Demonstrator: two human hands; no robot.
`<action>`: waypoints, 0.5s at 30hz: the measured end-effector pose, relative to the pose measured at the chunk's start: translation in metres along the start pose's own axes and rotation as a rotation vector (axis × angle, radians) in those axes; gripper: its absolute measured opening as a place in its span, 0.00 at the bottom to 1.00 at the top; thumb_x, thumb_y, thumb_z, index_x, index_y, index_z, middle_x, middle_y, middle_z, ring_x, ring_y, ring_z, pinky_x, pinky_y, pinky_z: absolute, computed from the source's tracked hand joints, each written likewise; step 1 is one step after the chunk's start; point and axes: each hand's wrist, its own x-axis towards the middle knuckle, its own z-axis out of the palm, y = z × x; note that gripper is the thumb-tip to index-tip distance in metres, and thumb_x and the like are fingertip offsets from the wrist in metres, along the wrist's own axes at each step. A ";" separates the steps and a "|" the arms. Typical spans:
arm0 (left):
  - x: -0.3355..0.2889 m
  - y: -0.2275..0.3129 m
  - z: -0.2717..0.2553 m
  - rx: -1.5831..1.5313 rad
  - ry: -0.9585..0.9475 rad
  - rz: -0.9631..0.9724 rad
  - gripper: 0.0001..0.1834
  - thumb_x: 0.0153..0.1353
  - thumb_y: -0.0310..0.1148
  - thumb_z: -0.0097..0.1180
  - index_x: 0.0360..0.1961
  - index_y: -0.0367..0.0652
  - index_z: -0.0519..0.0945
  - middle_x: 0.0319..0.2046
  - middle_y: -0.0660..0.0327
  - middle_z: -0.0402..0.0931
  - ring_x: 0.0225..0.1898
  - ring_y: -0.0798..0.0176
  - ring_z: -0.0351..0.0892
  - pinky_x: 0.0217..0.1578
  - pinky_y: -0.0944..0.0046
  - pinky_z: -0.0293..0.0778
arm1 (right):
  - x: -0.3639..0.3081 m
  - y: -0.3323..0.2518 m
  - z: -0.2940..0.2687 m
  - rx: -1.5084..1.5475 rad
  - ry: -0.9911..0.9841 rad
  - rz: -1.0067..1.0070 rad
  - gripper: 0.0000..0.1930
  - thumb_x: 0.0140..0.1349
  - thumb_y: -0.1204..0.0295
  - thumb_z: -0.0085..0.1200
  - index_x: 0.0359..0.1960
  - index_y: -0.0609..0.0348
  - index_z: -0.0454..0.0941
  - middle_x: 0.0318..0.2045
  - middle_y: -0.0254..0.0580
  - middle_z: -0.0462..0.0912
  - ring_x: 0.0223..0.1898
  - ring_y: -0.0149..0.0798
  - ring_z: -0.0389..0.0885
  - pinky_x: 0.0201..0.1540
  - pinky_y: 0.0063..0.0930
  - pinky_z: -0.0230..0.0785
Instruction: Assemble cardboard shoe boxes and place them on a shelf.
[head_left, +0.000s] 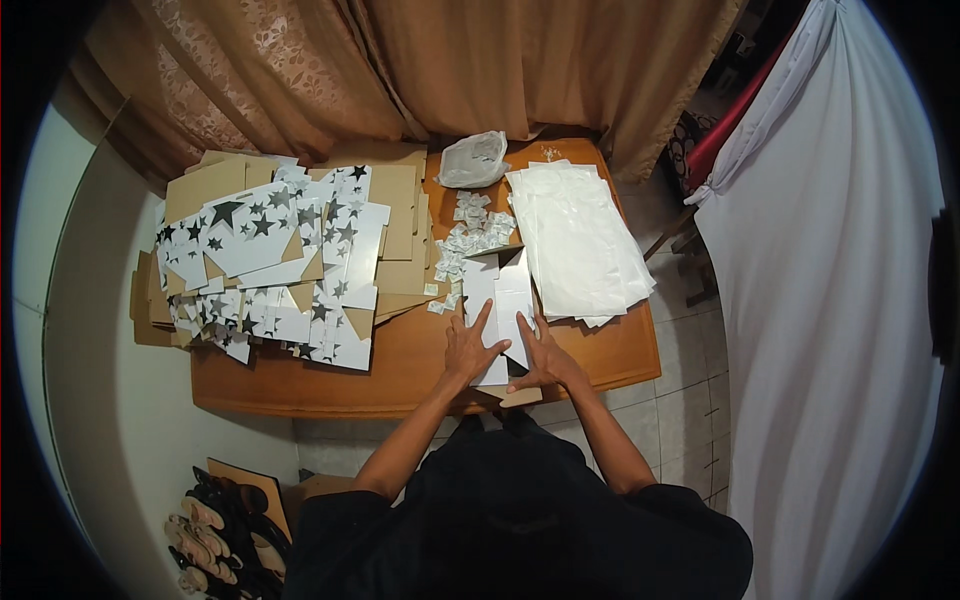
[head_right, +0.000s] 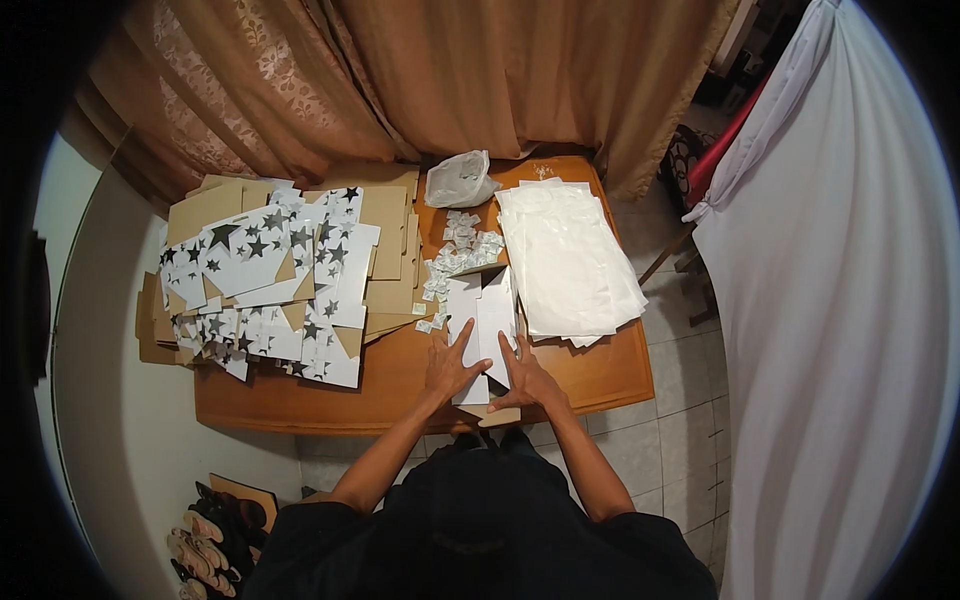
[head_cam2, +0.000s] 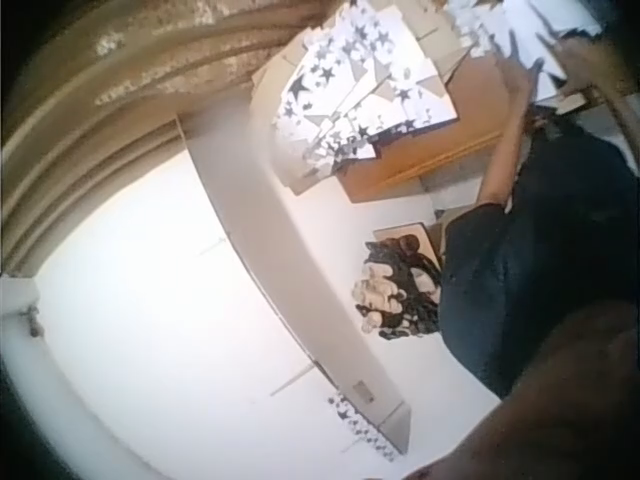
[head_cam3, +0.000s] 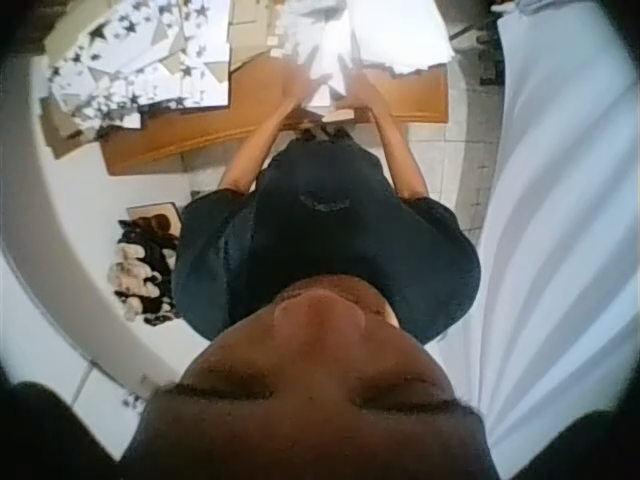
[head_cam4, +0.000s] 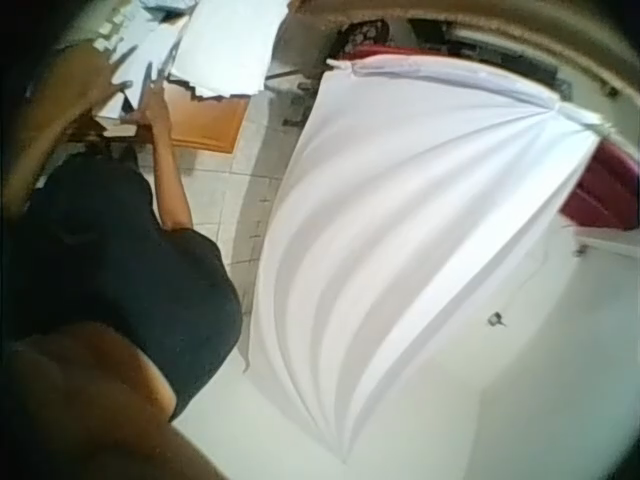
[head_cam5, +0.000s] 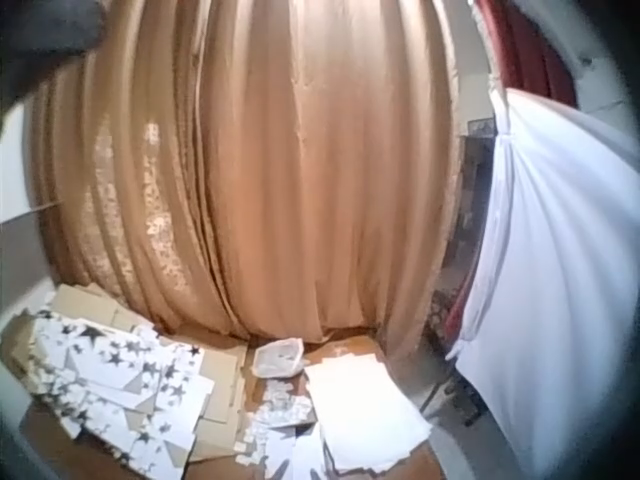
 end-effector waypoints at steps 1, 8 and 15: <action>0.000 0.001 -0.002 -0.017 -0.001 -0.007 0.49 0.53 0.60 0.68 0.75 0.69 0.60 0.57 0.34 0.62 0.54 0.32 0.67 0.50 0.38 0.74 | 0.002 0.004 0.003 0.039 0.054 -0.043 0.81 0.25 0.39 0.80 0.78 0.58 0.37 0.71 0.83 0.41 0.73 0.77 0.46 0.72 0.55 0.56; -0.009 -0.002 -0.009 0.072 0.125 0.049 0.46 0.56 0.61 0.65 0.74 0.63 0.64 0.47 0.37 0.67 0.48 0.36 0.69 0.49 0.43 0.72 | 0.004 0.000 0.006 0.132 0.130 -0.117 0.73 0.38 0.36 0.75 0.77 0.65 0.42 0.72 0.79 0.45 0.76 0.70 0.42 0.73 0.56 0.53; -0.011 -0.016 -0.009 -0.001 -0.037 -0.032 0.35 0.66 0.53 0.58 0.73 0.67 0.65 0.58 0.34 0.62 0.55 0.32 0.67 0.49 0.41 0.73 | 0.007 0.012 0.005 0.344 0.058 -0.025 0.64 0.42 0.35 0.72 0.76 0.52 0.53 0.73 0.69 0.50 0.75 0.68 0.47 0.72 0.54 0.55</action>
